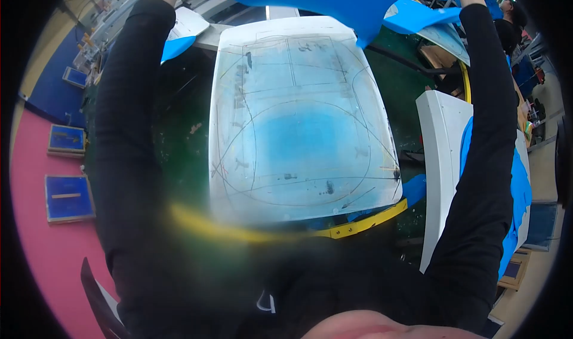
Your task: Placing and aligning blue t-shirt fabric onto a screen printing platen machine.
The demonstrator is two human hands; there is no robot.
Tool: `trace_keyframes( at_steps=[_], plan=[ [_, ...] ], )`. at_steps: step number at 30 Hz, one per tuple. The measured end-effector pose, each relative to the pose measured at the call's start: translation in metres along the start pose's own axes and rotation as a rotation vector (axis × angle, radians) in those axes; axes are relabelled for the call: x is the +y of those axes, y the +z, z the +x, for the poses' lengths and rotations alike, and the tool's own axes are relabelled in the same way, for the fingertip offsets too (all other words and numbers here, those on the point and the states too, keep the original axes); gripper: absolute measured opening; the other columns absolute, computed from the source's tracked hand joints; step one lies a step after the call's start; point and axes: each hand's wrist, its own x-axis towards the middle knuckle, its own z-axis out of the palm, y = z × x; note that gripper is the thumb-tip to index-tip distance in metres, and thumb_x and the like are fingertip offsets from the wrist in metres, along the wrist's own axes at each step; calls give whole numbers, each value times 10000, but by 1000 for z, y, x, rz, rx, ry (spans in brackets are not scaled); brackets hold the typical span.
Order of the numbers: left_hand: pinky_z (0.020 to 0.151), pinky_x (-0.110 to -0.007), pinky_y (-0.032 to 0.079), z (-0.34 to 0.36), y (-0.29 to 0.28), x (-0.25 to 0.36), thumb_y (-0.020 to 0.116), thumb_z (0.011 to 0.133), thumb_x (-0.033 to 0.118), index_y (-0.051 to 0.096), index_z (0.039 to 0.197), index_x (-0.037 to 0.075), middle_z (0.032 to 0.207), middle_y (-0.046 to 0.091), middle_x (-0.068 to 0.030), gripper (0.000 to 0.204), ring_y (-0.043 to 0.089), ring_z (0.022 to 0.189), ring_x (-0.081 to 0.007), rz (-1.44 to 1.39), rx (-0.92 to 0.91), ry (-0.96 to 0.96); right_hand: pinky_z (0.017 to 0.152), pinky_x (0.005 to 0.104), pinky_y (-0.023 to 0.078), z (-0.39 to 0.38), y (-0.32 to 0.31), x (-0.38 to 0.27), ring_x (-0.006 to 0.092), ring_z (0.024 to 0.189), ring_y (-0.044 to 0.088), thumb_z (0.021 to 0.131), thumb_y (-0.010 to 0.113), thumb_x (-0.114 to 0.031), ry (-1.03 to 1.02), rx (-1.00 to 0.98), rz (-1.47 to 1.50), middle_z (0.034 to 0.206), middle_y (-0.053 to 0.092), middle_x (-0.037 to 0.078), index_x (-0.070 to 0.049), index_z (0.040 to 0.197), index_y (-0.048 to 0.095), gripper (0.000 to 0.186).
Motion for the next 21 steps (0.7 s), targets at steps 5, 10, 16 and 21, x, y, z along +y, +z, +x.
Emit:
trace_keyframes(
  at_steps=[5,10,16,21],
  plan=[
    [770,-343,507,-45,-46,-52,509,892,79,540,1089,48,954,615,-88,202,603,868,-220,-11,-70,-24,930,371,420,-103,1,35,219,1045,553,908,538,-108,115,-26,15,1146,579,102,-14,1129,513,241],
    [862,-376,484,-132,-91,-119,628,849,111,520,1139,-24,1076,604,-116,338,597,952,-229,57,171,-128,838,309,446,-254,-12,84,150,962,563,906,560,-178,168,67,-95,1078,602,58,-10,1159,548,304],
    [895,-380,464,-244,-138,-205,613,854,121,506,1198,-11,1136,595,-123,384,585,1000,-231,152,276,-349,908,308,406,-399,-23,121,180,1047,540,939,498,-147,458,210,-190,1173,576,109,62,1223,504,352],
    [930,-377,448,-316,-153,-246,687,794,72,264,1415,30,1334,429,-192,752,510,1136,-275,179,430,-383,952,304,384,-485,-38,153,184,1105,517,889,530,-33,495,331,-370,1269,523,128,32,1308,436,434]
  ],
)
